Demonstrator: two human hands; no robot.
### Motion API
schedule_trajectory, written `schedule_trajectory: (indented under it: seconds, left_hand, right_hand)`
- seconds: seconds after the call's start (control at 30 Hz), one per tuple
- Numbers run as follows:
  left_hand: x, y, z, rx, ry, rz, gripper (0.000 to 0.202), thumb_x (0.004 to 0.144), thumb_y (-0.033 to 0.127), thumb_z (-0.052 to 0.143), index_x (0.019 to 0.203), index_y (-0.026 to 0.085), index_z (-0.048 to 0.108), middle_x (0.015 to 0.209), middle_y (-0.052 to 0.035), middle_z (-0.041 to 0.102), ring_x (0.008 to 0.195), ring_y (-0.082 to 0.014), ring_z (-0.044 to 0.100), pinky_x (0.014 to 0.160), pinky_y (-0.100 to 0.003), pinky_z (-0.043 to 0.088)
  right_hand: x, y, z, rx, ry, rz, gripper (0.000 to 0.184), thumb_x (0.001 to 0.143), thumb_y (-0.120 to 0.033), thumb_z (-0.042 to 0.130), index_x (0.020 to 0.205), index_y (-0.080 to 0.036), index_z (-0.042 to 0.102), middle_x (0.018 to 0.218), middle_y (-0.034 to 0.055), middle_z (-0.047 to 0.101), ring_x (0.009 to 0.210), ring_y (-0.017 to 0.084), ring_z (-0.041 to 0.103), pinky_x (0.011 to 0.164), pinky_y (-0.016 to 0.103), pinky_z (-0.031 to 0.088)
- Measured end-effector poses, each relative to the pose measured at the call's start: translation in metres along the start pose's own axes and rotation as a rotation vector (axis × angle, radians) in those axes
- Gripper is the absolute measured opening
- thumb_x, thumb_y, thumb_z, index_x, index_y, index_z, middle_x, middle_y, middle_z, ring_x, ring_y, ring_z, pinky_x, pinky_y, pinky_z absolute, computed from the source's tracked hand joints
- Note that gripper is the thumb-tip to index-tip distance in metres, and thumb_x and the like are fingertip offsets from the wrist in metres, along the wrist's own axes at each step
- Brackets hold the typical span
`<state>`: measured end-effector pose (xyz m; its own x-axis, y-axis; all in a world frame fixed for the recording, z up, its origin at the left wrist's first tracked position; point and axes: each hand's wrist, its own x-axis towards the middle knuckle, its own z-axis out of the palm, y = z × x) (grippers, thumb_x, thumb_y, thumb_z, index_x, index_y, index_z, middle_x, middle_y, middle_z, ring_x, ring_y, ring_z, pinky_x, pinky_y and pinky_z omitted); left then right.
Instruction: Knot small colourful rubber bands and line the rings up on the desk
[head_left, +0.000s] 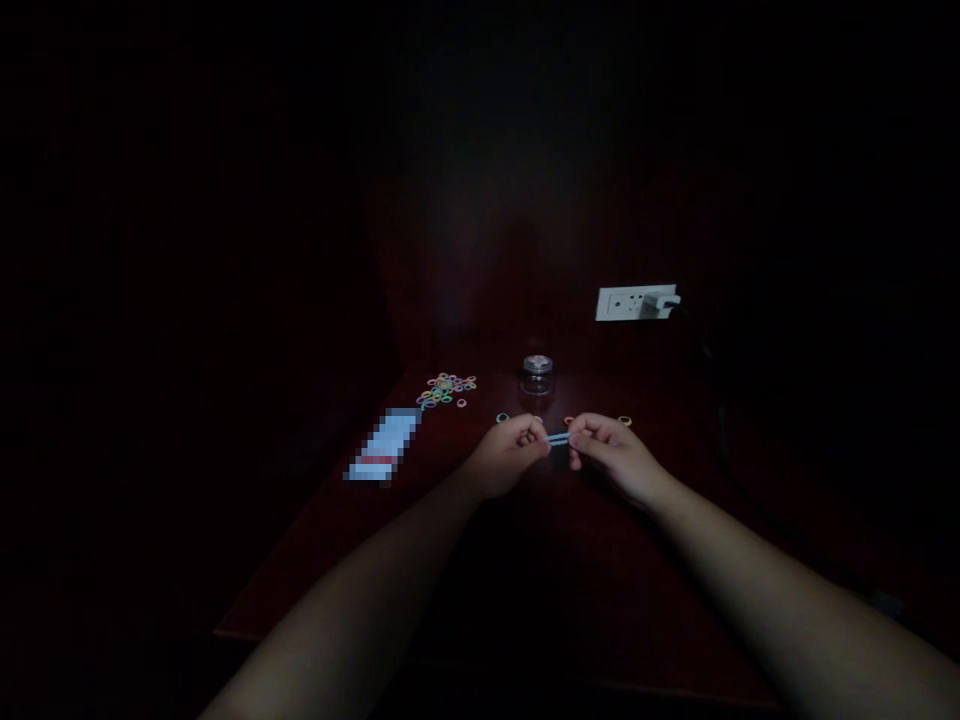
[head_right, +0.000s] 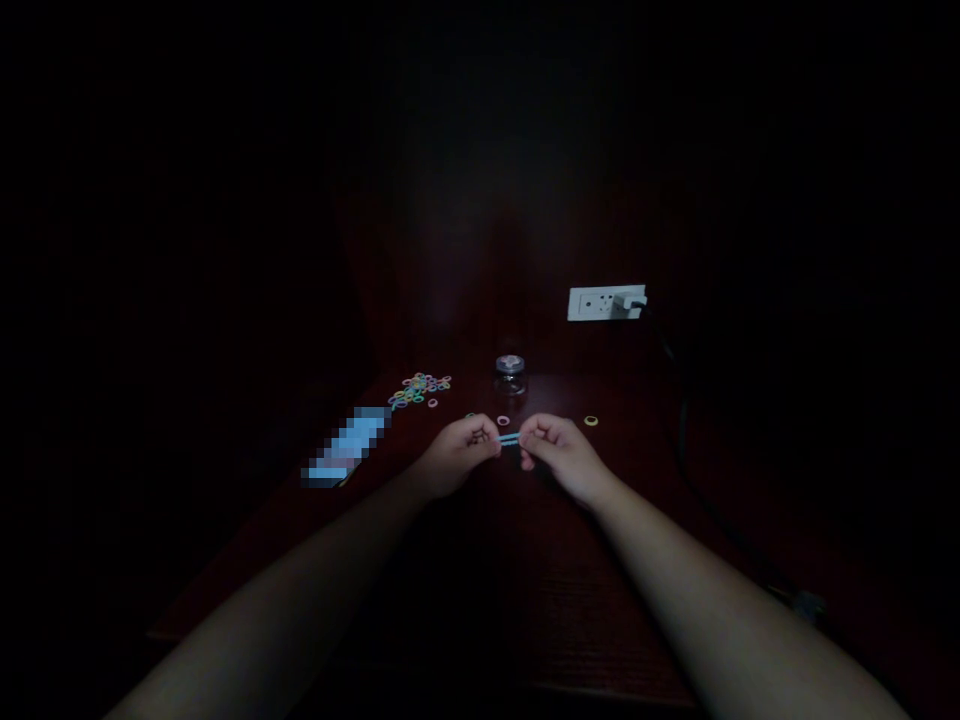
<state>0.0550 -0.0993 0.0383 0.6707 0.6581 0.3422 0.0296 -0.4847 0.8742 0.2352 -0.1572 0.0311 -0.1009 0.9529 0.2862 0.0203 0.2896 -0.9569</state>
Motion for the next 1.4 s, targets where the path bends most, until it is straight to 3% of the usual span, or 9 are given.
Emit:
schedule_trajectory:
  seconds: [0.4, 0.63, 0.87, 1.13, 1.4]
  left_hand:
    - [-0.0026, 0.0043, 0.0012, 0.079, 0.039, 0.005, 0.016, 0.081, 0.028, 0.053, 0.085, 0.014, 0.059, 0.079, -0.0021, 0.061, 0.065, -0.0092, 0.051, 0.059, -0.020, 0.038]
    - [-0.0021, 0.0024, 0.0035, 0.085, 0.091, 0.008, 0.021, 0.078, 0.029, 0.058, 0.092, 0.014, 0.060, 0.080, -0.0030, 0.062, 0.067, -0.0093, 0.053, 0.057, -0.019, 0.038]
    - [-0.0021, 0.0027, 0.0034, 0.091, 0.110, 0.020, 0.017, 0.079, 0.030, 0.057, 0.080, 0.014, 0.057, 0.066, 0.0012, 0.056, 0.056, -0.0065, 0.046, 0.050, -0.017, 0.034]
    - [-0.0022, 0.0058, 0.0054, 0.102, 0.116, 0.002, 0.014, 0.078, 0.028, 0.055, 0.079, 0.014, 0.055, 0.066, 0.0011, 0.055, 0.054, -0.0061, 0.045, 0.050, -0.017, 0.034]
    - [-0.0034, 0.0030, 0.0062, 0.038, 0.028, 0.031, 0.014, 0.076, 0.026, 0.058, 0.081, 0.014, 0.054, 0.068, 0.0020, 0.054, 0.057, -0.0058, 0.045, 0.052, -0.018, 0.036]
  right_hand:
    - [-0.0004, -0.0074, 0.0058, -0.043, -0.001, 0.028, 0.028, 0.076, -0.043, 0.064, 0.074, -0.017, 0.054, 0.059, -0.0020, 0.058, 0.052, 0.010, 0.052, 0.056, 0.025, 0.037]
    - [-0.0012, -0.0072, 0.0072, -0.033, -0.028, 0.042, 0.027, 0.076, -0.041, 0.064, 0.075, -0.016, 0.054, 0.058, -0.0025, 0.058, 0.052, 0.009, 0.051, 0.055, 0.024, 0.038]
    - [-0.0015, -0.0071, 0.0073, -0.055, -0.046, 0.036, 0.027, 0.076, -0.042, 0.064, 0.075, -0.017, 0.053, 0.059, -0.0019, 0.057, 0.053, 0.010, 0.052, 0.054, 0.024, 0.038]
    - [-0.0017, -0.0075, 0.0094, -0.126, -0.079, 0.014, 0.026, 0.075, -0.041, 0.064, 0.077, -0.017, 0.054, 0.061, -0.0024, 0.054, 0.052, 0.010, 0.051, 0.052, 0.023, 0.038]
    - [-0.0028, -0.0057, 0.0073, -0.273, -0.079, -0.038, 0.024, 0.079, -0.040, 0.059, 0.075, -0.017, 0.055, 0.059, -0.0011, 0.055, 0.053, 0.011, 0.050, 0.052, 0.024, 0.039]
